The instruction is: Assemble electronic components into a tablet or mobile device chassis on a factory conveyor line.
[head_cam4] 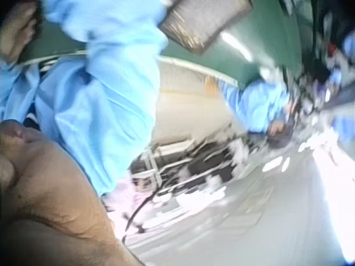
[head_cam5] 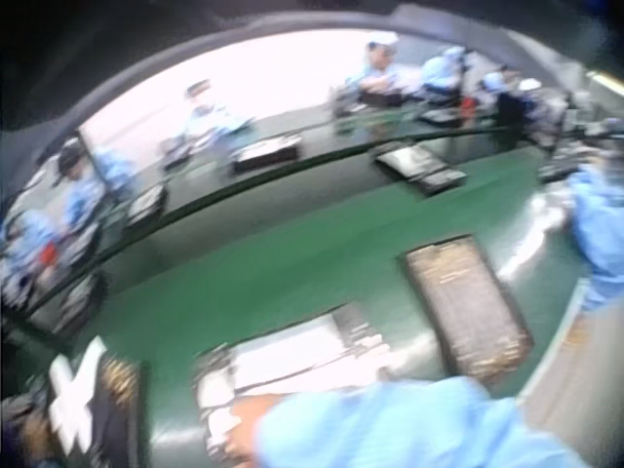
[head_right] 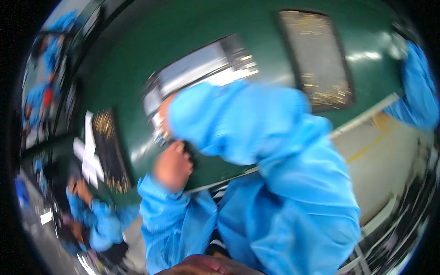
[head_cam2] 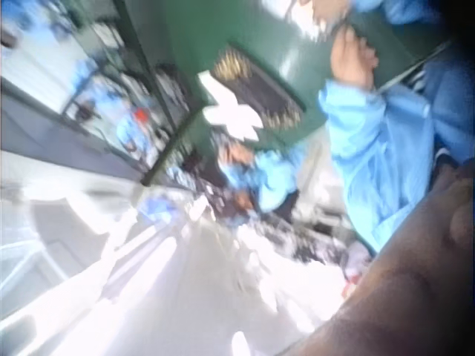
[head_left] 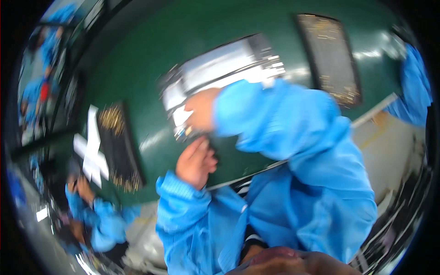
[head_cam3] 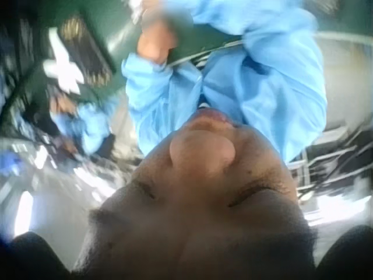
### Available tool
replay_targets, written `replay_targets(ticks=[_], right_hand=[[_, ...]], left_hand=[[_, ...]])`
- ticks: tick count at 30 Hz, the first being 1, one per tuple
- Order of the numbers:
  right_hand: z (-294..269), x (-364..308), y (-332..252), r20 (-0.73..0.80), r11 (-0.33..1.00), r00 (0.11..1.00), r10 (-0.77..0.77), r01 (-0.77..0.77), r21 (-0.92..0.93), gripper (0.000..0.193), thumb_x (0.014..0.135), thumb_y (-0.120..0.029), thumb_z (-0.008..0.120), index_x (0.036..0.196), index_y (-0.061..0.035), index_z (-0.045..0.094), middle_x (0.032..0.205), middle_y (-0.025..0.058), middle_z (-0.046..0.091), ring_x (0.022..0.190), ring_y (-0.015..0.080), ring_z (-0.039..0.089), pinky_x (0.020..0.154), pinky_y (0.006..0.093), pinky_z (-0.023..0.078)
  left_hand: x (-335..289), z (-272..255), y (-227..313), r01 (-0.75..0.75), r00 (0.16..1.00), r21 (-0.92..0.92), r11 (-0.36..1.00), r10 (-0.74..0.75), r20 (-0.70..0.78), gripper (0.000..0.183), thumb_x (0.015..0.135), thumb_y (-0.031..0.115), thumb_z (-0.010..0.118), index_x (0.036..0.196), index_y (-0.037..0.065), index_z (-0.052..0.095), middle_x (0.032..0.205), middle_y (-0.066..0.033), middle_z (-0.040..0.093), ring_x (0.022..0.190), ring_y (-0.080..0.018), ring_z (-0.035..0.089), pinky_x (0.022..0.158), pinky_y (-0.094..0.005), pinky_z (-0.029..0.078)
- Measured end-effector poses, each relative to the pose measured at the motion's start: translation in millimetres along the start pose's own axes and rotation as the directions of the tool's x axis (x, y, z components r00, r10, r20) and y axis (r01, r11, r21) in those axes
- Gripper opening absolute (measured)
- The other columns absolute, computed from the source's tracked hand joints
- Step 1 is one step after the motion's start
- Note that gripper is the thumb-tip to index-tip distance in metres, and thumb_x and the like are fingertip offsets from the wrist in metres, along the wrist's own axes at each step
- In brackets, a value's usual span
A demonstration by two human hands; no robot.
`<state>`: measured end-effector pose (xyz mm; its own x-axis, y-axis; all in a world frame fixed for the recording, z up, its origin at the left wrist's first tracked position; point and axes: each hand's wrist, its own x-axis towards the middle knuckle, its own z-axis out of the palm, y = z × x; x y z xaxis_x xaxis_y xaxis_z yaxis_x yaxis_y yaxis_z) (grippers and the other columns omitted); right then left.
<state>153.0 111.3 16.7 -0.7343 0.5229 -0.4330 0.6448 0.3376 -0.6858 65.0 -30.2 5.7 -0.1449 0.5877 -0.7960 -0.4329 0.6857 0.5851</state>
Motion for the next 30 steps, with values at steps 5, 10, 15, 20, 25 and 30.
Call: replay_targets(ticks=[5,10,15,20,25,30], right_hand=[[-3.4,5.8,-3.0,0.066,0.997,0.997,-0.026,0.021,0.078,0.032,0.067,-0.026,0.050,0.094,-0.0092,0.056,0.094,0.0151,0.054,0.088,0.0282,0.052,0.077,0.0351,0.040],[-17.7,-60.1,45.1,-0.390,0.867,0.912,0.123,0.093,0.489,0.024,0.075,-0.028,0.047,0.091,-0.0108,0.055,0.083,0.0123,0.057,0.077,0.0235,0.055,0.068,0.0324,0.043],[-49.5,-186.3,155.6,-0.797,0.777,-0.003,0.604,-0.220,0.590,0.034,0.076,-0.031,0.048,0.092,-0.0020,0.055,0.079,0.0106,0.056,0.074,0.0185,0.053,0.068,0.0273,0.041],[-28.8,-236.4,164.0,-0.693,0.694,0.280,0.664,-0.576,0.432,0.036,0.074,-0.032,0.052,0.094,-0.0022,0.055,0.088,0.0150,0.055,0.082,0.0244,0.054,0.074,0.0286,0.041],[-8.0,-231.5,160.8,-0.840,0.729,0.254,0.480,-0.649,0.220,0.036,0.074,-0.033,0.053,0.094,-0.0037,0.056,0.104,0.0151,0.048,0.086,0.0262,0.052,0.076,0.0294,0.041],[-1.6,-225.3,174.8,-0.842,0.731,0.264,0.471,-0.650,0.205,0.028,0.074,-0.027,0.051,0.088,-0.0029,0.057,0.091,0.0143,0.053,0.086,0.0275,0.051,0.074,0.0328,0.041]], left_hand=[[1.5,-13.4,-4.0,-0.051,0.998,-0.058,0.997,0.053,0.031,0.017,0.082,0.018,0.046,0.092,0.006,0.048,0.065,-0.0032,0.052,0.047,-0.0124,0.050,0.038,-0.0229,0.039],[4.4,-7.8,-2.0,-0.042,0.990,-0.131,0.990,0.059,0.125,0.024,0.084,0.024,0.041,0.097,0.005,0.046,0.071,-0.0065,0.056,0.054,-0.0159,0.055,0.042,-0.0264,0.046],[2.2,-4.2,2.3,-0.027,0.983,-0.087,0.996,0.043,0.177,0.027,0.084,0.026,0.041,0.101,0.005,0.044,0.076,-0.0074,0.056,0.059,-0.0169,0.056,0.045,-0.0272,0.048],[1.6,-3.4,7.1,-0.012,0.993,-0.004,1.000,0.012,0.118,0.027,0.083,0.029,0.044,0.099,0.008,0.047,0.071,-0.0037,0.056,0.056,-0.0146,0.055,0.044,-0.0253,0.046],[3.9,-1.3,4.5,-0.017,0.993,0.042,0.999,0.012,0.115,0.032,0.083,0.028,0.043,0.105,0.004,0.040,0.075,-0.0068,0.054,0.059,-0.0157,0.055,0.047,-0.0273,0.049],[3.7,-2.7,3.6,-0.061,0.990,0.038,0.997,0.056,0.128,0.034,0.083,0.028,0.042,0.106,0.002,0.039,0.076,-0.0069,0.053,0.059,-0.0152,0.054,0.047,-0.0272,0.049]])
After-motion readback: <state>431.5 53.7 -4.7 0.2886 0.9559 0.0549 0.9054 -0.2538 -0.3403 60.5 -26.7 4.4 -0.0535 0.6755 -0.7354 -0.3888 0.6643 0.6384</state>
